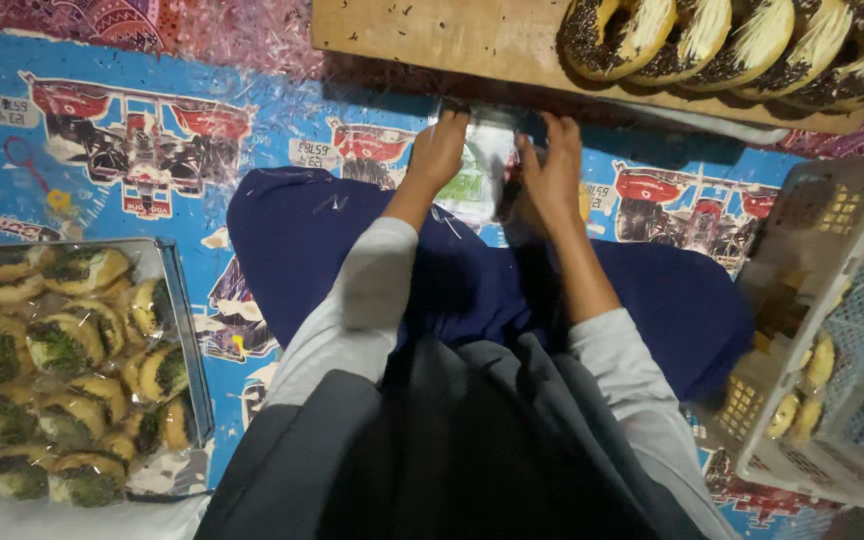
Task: The person sits on the floor and individually places pastries into clear plastic bags, then folds and seals each bag. They handle both chocolate-topped and green-topped pastries, placing the sealed bags into a tray.
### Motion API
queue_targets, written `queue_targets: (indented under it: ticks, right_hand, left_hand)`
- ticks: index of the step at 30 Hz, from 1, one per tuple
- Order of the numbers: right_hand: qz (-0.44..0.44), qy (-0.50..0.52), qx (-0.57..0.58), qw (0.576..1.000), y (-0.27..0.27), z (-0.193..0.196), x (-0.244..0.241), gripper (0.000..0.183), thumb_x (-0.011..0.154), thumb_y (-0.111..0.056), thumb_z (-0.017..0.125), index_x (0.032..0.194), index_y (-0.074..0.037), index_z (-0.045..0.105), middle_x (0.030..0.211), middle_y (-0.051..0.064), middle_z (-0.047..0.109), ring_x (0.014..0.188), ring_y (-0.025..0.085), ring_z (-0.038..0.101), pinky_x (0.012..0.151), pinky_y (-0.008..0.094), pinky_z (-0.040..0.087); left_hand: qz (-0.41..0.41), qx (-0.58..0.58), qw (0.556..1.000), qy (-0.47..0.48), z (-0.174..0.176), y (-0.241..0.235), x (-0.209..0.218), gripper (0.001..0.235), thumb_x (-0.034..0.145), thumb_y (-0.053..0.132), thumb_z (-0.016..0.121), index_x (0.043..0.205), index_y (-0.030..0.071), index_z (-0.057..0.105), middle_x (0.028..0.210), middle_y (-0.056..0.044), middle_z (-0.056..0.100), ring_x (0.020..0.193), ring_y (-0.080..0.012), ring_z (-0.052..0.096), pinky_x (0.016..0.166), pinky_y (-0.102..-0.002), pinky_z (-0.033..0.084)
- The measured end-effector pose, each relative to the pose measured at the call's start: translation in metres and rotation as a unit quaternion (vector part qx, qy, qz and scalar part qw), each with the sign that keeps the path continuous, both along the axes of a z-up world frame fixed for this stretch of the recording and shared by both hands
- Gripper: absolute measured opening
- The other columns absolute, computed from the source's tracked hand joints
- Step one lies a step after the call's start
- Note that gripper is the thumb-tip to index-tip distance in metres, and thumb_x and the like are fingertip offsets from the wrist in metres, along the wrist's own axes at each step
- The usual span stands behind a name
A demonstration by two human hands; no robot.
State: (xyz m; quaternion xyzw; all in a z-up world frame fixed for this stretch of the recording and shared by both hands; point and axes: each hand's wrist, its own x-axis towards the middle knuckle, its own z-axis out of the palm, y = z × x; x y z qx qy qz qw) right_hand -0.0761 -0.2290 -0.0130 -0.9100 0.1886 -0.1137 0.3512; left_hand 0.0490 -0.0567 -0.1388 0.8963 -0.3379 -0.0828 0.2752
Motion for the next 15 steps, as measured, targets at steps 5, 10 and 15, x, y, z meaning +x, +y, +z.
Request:
queue_targets:
  ticks: [5,10,15]
  right_hand:
    - [-0.026,0.034,0.036,0.998,-0.006,-0.023,0.025,0.053,0.095,-0.027,0.079,0.13,0.006,0.057,0.125,0.031,0.059,0.118,0.045,0.058,0.101,0.046,0.047]
    - [0.065,0.171,0.257,0.949,-0.002,-0.018,0.031,0.023,0.097,-0.02,0.066,0.109,-0.004,0.077,0.106,0.015,0.08,0.101,0.029,0.076,0.087,0.036,0.057]
    - [0.146,-0.021,0.141,0.979,0.031,0.07,0.03,0.017,0.091,-0.003,0.069,0.106,0.001,0.075,0.102,0.016,0.076,0.095,0.029,0.075,0.085,0.036,0.057]
  left_hand:
    - [-0.051,-0.005,0.998,-0.026,0.037,0.007,0.001,0.029,0.08,-0.002,0.063,0.107,0.008,0.067,0.119,-0.015,0.065,0.081,-0.0383,0.069,0.07,-0.052,0.055]
    - [0.03,-0.181,0.982,-0.046,0.126,0.024,-0.043,0.039,0.083,0.018,0.077,0.117,0.009,0.061,0.125,-0.017,0.061,0.093,-0.0399,0.069,0.072,-0.045,0.057]
    - [0.181,-0.3,0.929,0.119,0.182,0.03,-0.022,0.076,0.079,0.005,0.075,0.146,0.004,0.038,0.117,-0.018,0.064,0.076,-0.0258,0.071,0.068,-0.037,0.058]
